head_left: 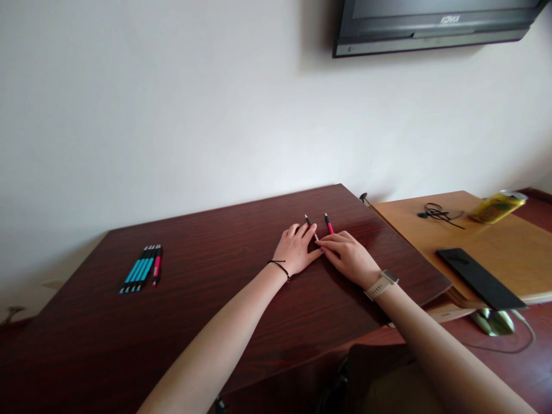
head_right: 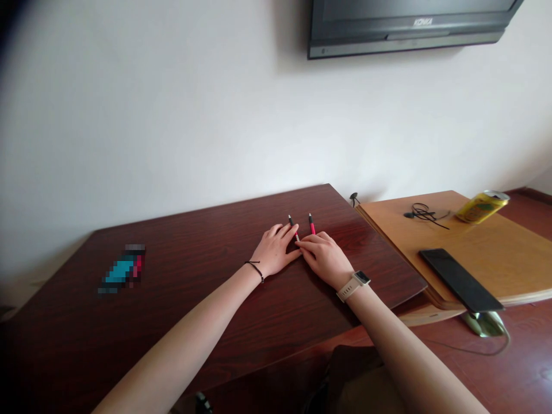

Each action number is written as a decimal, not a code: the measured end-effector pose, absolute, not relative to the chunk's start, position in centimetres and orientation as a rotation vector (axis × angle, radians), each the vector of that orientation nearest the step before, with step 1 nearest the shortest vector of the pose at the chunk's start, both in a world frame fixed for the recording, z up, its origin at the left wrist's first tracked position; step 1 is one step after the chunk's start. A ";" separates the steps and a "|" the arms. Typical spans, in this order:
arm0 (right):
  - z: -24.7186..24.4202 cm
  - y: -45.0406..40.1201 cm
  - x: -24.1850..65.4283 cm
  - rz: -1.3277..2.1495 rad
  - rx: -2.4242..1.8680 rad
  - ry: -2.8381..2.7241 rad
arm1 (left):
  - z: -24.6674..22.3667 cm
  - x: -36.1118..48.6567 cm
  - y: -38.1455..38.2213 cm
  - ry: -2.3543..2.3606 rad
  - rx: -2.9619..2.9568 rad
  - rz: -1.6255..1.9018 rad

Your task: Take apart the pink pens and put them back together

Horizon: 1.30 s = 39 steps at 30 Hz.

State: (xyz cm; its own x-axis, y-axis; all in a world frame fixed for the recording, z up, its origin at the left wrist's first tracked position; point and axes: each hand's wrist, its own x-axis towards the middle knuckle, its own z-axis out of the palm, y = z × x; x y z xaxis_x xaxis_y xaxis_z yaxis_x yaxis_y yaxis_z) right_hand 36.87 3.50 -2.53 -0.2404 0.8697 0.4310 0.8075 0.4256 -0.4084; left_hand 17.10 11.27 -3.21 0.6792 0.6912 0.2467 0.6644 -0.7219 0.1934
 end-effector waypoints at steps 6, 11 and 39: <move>-2.5 3.5 36.8 0.113 -1.423 -2.082 | -3.4 17.1 11.2 1.170 2.784 0.445; -2.5 3.4 36.8 0.131 -1.426 -2.086 | -3.6 17.2 11.3 1.202 2.784 0.445; -4.4 4.4 38.4 -0.038 -1.647 -2.003 | -4.1 17.2 11.6 1.218 2.806 0.359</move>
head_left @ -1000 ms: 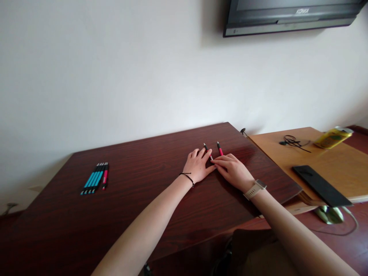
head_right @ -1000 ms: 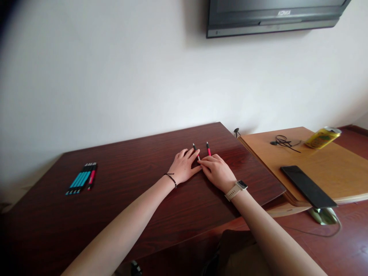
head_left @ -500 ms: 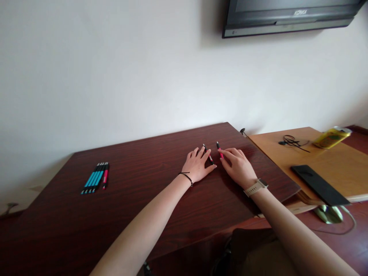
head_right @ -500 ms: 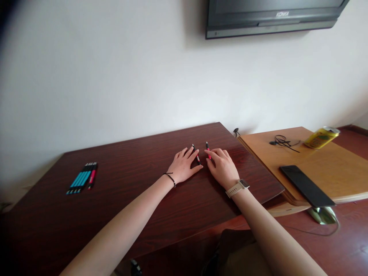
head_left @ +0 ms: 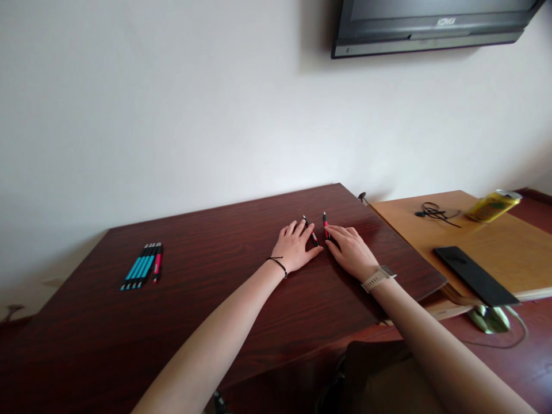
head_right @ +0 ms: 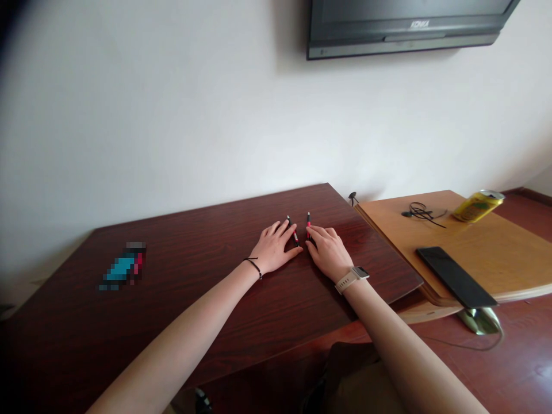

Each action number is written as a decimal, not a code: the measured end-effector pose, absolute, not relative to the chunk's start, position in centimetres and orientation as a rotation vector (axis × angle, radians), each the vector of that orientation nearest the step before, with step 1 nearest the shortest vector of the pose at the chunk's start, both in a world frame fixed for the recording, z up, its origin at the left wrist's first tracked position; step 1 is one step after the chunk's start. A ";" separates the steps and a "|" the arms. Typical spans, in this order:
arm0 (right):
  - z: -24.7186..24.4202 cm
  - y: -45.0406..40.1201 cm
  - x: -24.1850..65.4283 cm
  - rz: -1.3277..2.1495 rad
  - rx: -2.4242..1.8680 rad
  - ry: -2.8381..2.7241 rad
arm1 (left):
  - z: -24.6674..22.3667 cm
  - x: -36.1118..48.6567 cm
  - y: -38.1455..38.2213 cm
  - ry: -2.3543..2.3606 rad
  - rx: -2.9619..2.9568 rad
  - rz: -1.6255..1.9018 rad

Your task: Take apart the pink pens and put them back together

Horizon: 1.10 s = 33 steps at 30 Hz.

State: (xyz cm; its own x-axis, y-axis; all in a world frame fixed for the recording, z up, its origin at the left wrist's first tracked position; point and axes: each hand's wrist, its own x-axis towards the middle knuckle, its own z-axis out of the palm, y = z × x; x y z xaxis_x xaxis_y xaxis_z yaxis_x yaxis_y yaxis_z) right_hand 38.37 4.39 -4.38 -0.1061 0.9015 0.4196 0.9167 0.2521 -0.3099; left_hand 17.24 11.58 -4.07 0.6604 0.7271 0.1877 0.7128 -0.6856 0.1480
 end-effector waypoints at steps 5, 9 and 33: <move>-4.2 4.4 38.2 -0.036 -1.651 -2.022 | -4.0 17.2 11.6 1.209 2.805 0.355; -4.2 4.3 38.0 -0.017 -1.665 -2.028 | -3.9 17.2 11.6 1.203 2.803 0.352; -3.1 6.1 36.9 0.143 -1.788 -1.833 | -3.7 17.3 11.4 1.202 2.812 0.388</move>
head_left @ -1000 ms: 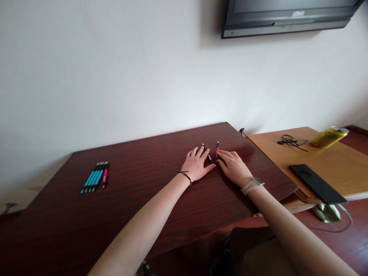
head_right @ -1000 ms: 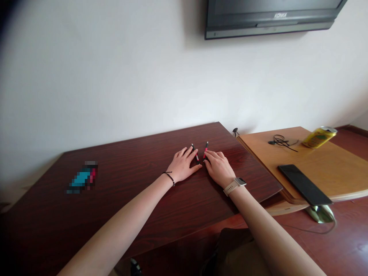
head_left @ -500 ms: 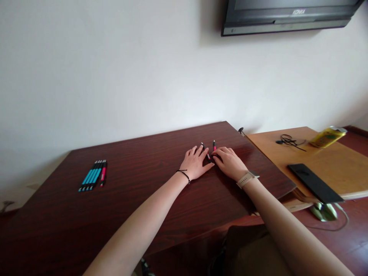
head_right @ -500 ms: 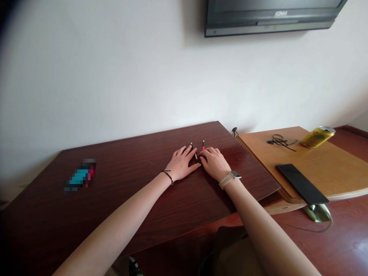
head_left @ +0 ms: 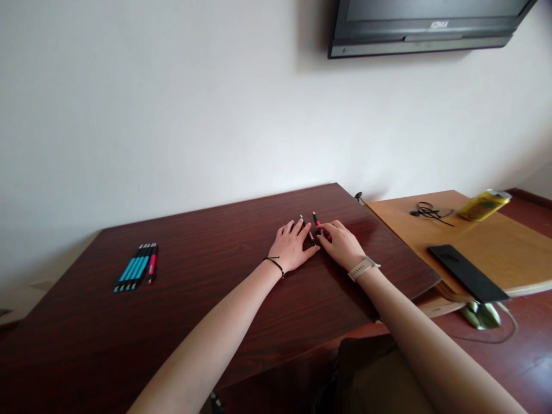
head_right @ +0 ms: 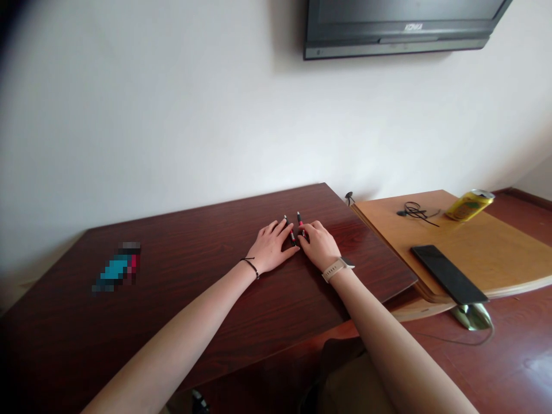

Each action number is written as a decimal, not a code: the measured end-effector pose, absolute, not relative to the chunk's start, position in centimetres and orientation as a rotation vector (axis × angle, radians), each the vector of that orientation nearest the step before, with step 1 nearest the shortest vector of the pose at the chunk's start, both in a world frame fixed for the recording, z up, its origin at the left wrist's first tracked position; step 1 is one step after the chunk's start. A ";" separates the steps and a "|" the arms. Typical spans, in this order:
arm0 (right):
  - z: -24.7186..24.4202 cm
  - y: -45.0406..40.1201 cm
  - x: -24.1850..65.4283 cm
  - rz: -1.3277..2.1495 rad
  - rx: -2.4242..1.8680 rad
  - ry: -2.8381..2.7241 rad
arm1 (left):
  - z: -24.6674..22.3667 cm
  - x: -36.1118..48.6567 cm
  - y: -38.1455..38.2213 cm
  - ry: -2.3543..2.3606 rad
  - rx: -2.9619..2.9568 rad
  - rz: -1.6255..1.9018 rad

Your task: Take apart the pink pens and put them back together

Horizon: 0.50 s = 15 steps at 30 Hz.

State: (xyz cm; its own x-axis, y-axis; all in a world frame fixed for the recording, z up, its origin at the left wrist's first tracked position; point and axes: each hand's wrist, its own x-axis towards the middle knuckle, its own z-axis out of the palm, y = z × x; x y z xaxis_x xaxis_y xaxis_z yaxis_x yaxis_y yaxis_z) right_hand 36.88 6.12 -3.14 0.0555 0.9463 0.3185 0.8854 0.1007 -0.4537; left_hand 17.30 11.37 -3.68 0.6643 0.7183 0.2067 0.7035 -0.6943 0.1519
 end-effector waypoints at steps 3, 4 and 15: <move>-3.5 6.3 37.4 0.164 -1.763 -1.817 | -3.6 17.3 11.4 1.210 2.801 0.378; -3.5 6.3 37.5 0.179 -1.759 -1.807 | -3.6 17.4 11.4 1.211 2.798 0.375; -3.6 5.9 37.9 0.318 -1.649 -1.782 | -3.6 17.4 11.4 1.209 2.807 0.375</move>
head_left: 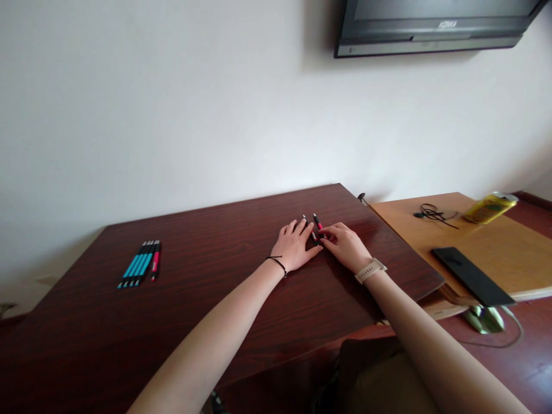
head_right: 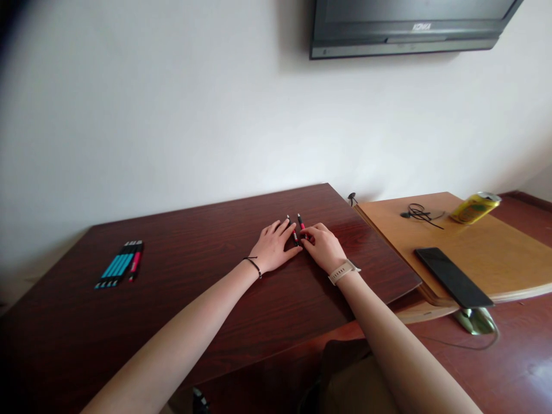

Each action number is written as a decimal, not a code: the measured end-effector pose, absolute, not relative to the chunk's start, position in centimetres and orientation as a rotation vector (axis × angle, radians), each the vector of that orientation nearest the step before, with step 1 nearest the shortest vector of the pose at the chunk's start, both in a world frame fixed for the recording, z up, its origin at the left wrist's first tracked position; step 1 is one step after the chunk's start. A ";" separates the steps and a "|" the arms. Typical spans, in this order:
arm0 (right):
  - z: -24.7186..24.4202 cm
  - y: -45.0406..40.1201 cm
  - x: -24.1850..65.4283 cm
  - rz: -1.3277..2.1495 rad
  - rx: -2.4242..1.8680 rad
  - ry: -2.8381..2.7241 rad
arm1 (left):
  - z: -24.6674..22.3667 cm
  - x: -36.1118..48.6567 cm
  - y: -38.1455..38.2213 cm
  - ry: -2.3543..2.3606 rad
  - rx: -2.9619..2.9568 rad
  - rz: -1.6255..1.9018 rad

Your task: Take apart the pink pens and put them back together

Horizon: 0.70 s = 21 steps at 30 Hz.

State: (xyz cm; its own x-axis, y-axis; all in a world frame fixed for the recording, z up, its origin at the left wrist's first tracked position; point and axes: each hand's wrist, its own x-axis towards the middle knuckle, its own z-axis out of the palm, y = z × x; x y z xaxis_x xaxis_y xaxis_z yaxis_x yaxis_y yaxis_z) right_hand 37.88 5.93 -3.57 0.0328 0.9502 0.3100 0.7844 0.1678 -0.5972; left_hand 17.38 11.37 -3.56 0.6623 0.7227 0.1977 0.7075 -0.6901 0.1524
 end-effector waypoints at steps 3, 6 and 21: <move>-3.7 6.1 38.0 0.362 -1.596 -1.772 | -3.6 17.4 11.4 1.211 2.806 0.377; -3.5 6.2 37.9 0.398 -1.552 -1.779 | -3.6 17.3 11.4 1.207 2.802 0.377; -2.9 6.0 38.0 0.428 -1.545 -1.811 | -3.5 17.3 11.4 1.201 2.788 0.379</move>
